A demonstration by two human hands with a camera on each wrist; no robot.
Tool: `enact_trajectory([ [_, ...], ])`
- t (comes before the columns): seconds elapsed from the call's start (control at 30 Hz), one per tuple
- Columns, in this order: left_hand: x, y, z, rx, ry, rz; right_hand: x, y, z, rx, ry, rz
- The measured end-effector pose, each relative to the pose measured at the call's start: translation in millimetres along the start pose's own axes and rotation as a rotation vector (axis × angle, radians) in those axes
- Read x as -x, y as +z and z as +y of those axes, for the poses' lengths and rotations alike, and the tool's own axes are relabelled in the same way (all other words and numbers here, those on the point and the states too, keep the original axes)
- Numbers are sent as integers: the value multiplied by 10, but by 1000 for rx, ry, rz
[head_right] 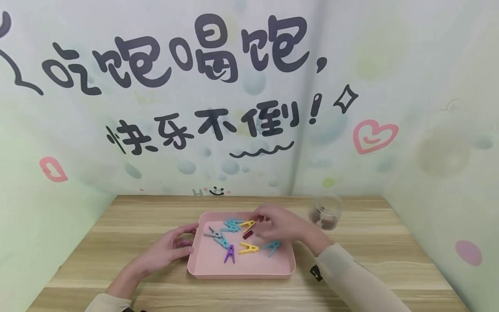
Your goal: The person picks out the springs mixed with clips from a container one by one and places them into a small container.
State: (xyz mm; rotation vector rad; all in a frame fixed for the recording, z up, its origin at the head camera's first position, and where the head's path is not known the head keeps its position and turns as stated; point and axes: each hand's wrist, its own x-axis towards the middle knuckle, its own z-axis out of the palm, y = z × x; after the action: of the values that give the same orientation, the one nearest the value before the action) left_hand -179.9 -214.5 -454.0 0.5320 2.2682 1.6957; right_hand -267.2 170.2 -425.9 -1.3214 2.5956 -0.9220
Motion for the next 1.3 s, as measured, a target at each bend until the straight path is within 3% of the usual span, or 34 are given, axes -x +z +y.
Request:
enact_trajectory([
  [0.3,4,3,27,-9,-15,8,-91,102,11,-12,25,-53],
  [0.6,16,4,36,-18,-22,17,-147,168,21,-65,99,-118],
  [0.97,11,6,36,-25,-14,20,-202,212,26,-9,95,-178],
  [1.3,2,11,35,-11,-13,12,-213,249,46,113,105,-189],
])
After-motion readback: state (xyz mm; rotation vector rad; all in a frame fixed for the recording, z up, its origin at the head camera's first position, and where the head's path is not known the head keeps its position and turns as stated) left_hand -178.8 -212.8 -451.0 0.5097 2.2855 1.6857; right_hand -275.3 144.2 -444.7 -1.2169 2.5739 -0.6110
